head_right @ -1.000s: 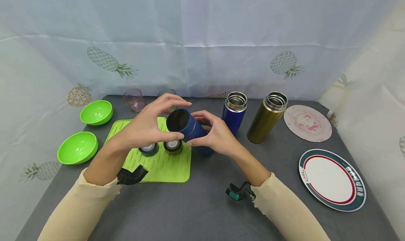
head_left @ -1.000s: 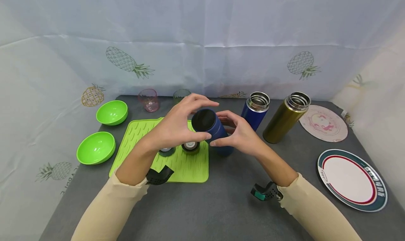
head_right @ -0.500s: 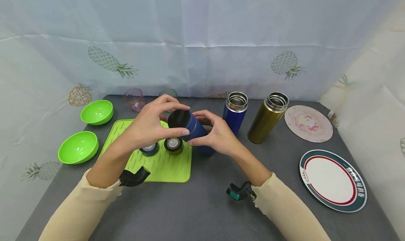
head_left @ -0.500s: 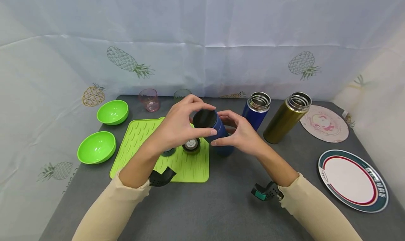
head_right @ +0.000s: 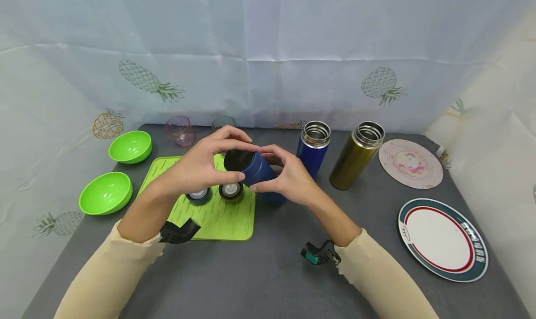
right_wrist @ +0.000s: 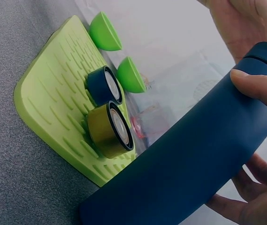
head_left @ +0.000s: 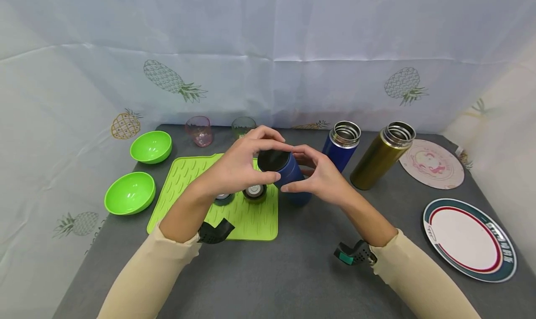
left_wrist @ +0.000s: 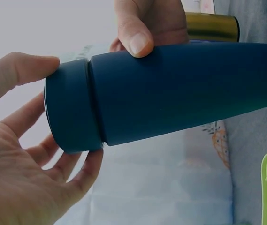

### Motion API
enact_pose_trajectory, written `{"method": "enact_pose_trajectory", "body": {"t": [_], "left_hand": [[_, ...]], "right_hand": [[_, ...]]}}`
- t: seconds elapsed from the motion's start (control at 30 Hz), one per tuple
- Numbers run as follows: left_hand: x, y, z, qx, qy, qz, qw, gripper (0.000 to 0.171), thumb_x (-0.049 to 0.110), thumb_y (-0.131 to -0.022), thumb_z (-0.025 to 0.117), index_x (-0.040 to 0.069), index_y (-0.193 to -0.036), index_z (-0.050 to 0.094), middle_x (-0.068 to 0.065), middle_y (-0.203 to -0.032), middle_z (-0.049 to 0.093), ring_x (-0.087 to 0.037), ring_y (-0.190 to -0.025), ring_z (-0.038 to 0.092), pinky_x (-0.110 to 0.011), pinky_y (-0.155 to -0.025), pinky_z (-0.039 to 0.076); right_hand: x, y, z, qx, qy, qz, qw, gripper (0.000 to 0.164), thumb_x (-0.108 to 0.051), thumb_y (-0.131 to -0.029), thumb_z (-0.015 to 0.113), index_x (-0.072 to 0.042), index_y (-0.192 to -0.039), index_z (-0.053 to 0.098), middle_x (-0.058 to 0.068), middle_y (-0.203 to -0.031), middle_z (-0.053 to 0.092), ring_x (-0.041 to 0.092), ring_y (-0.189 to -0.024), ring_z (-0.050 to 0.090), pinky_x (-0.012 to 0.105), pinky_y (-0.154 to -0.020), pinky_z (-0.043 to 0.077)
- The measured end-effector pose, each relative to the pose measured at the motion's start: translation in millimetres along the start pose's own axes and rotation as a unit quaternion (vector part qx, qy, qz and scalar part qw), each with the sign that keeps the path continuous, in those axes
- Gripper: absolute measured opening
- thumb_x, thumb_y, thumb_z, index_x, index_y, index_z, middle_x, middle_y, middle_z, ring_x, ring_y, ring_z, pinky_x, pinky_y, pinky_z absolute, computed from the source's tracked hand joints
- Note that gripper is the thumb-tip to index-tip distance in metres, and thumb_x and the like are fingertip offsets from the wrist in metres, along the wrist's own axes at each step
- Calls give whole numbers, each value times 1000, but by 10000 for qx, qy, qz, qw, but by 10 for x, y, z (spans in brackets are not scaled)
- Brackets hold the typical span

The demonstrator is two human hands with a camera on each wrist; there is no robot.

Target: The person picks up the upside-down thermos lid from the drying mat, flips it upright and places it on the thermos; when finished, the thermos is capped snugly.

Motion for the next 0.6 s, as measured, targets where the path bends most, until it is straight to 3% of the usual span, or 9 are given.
{"method": "enact_pose_trajectory", "body": {"t": [0.37,0.6], "left_hand": [[21,-13,33,-198,107,193,9996,49,5,-85,65,15,-133,68,-4,-143,50,-20,-136,42,-51,-113,39],[41,51,-88,518,-385,-271,9975,58,26,-84,82,21,-139,63,-3,-134,53,-20,-123,52,-43,-95,53]], "right_hand": [[4,-7,-11,7,7,-8,10000,74,-17,-76,90,-22,-140,53,4,-142,59,28,-136,58,55,-111,49],[-2,-10,-12,0,-72,-68,10000,74,-13,-76,89,-19,-140,54,6,-140,60,28,-132,59,53,-110,50]]}}
Point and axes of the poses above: each hand's wrist, its own y-axis away from the middle knuckle, its own z-axis out of the palm, x = y × z, the point moved 9 cm from there along -y, towards the middle knuckle
